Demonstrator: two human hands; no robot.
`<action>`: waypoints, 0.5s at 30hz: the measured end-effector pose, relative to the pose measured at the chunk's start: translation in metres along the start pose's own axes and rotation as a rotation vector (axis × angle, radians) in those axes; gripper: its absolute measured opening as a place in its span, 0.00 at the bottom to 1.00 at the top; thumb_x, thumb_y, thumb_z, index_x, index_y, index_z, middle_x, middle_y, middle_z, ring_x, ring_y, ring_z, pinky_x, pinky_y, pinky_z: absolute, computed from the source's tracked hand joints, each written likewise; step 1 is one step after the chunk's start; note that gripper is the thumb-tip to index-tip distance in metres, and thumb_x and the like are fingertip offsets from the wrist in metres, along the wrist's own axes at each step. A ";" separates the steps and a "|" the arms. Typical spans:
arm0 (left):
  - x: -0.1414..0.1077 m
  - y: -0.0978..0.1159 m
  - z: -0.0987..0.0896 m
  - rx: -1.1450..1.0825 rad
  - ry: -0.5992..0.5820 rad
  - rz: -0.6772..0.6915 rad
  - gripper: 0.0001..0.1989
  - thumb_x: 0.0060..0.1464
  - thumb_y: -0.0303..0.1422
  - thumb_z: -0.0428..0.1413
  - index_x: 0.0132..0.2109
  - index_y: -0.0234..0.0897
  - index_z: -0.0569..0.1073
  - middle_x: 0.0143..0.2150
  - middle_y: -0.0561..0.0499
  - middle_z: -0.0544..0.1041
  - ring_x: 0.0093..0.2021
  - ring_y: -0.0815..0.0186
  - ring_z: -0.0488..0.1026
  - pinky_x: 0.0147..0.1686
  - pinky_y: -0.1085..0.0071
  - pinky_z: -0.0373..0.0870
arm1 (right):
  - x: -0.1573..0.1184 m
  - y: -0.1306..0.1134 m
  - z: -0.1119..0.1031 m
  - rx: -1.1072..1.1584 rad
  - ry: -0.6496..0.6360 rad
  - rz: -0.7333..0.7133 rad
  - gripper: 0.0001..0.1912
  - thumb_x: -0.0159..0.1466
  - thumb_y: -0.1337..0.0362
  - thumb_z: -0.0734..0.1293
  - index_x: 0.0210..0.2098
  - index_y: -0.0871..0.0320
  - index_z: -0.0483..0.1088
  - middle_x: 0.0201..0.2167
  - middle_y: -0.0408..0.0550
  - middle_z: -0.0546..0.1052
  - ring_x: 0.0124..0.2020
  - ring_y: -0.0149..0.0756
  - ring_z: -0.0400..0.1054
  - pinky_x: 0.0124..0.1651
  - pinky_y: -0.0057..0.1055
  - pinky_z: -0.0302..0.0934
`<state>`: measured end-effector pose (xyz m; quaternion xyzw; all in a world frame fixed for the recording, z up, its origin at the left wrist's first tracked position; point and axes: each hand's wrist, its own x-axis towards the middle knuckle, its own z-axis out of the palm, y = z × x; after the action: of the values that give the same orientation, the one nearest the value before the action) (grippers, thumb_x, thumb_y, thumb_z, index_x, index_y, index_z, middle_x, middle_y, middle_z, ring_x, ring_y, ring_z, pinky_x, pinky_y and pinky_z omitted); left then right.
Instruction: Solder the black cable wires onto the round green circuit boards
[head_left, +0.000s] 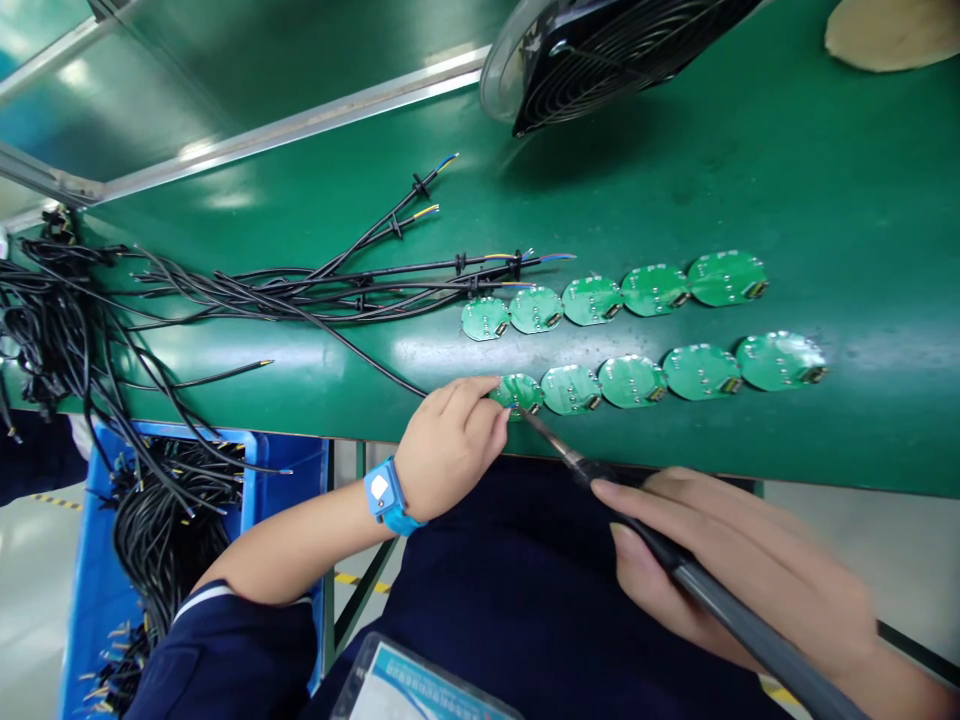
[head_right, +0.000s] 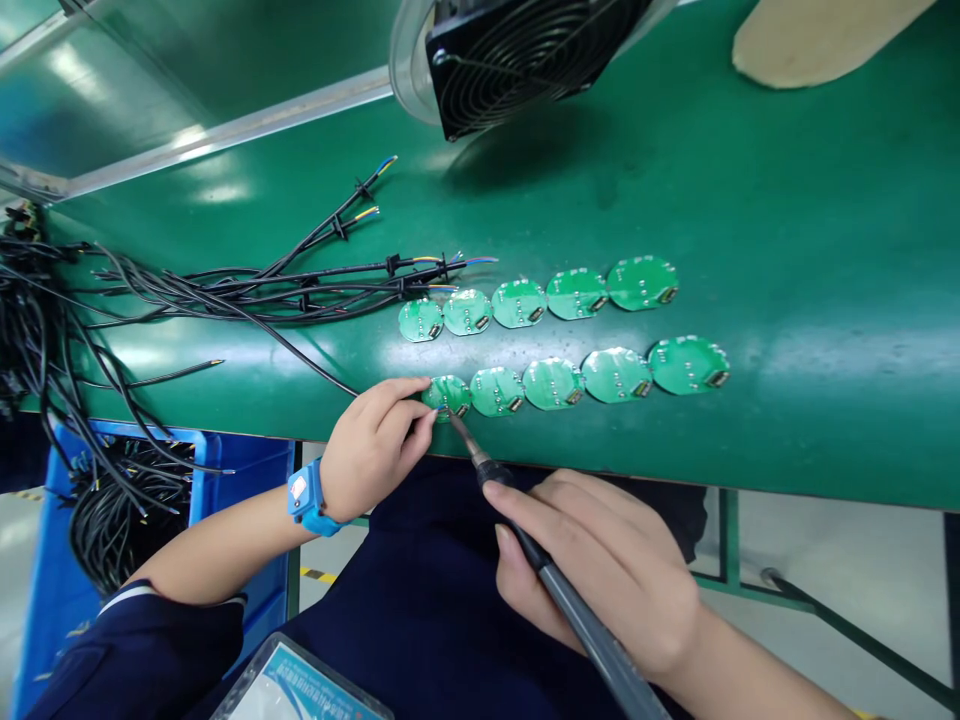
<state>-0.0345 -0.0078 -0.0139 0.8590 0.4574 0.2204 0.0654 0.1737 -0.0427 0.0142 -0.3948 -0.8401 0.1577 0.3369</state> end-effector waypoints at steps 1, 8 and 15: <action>0.000 0.000 0.000 -0.004 0.005 -0.004 0.04 0.57 0.26 0.51 0.34 0.30 0.69 0.43 0.41 0.75 0.41 0.60 0.74 0.39 0.64 0.75 | 0.000 -0.001 0.001 -0.009 0.002 -0.009 0.15 0.58 0.74 0.63 0.46 0.62 0.65 0.27 0.46 0.71 0.26 0.29 0.67 0.30 0.26 0.66; 0.004 0.001 0.003 -0.043 0.008 -0.014 0.05 0.56 0.25 0.49 0.32 0.32 0.68 0.43 0.40 0.75 0.42 0.60 0.73 0.42 0.62 0.73 | -0.001 -0.007 0.004 -0.104 -0.010 -0.042 0.14 0.58 0.73 0.64 0.44 0.62 0.66 0.26 0.45 0.72 0.26 0.30 0.68 0.32 0.29 0.68; 0.007 0.001 0.003 -0.025 -0.006 -0.017 0.06 0.56 0.25 0.49 0.31 0.33 0.67 0.41 0.41 0.75 0.41 0.61 0.72 0.41 0.63 0.73 | 0.002 -0.009 -0.001 -0.055 -0.008 0.038 0.12 0.60 0.73 0.61 0.43 0.60 0.66 0.26 0.45 0.71 0.25 0.29 0.67 0.32 0.27 0.67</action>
<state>-0.0290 -0.0028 -0.0140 0.8549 0.4617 0.2230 0.0792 0.1684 -0.0467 0.0211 -0.4190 -0.8378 0.1426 0.3197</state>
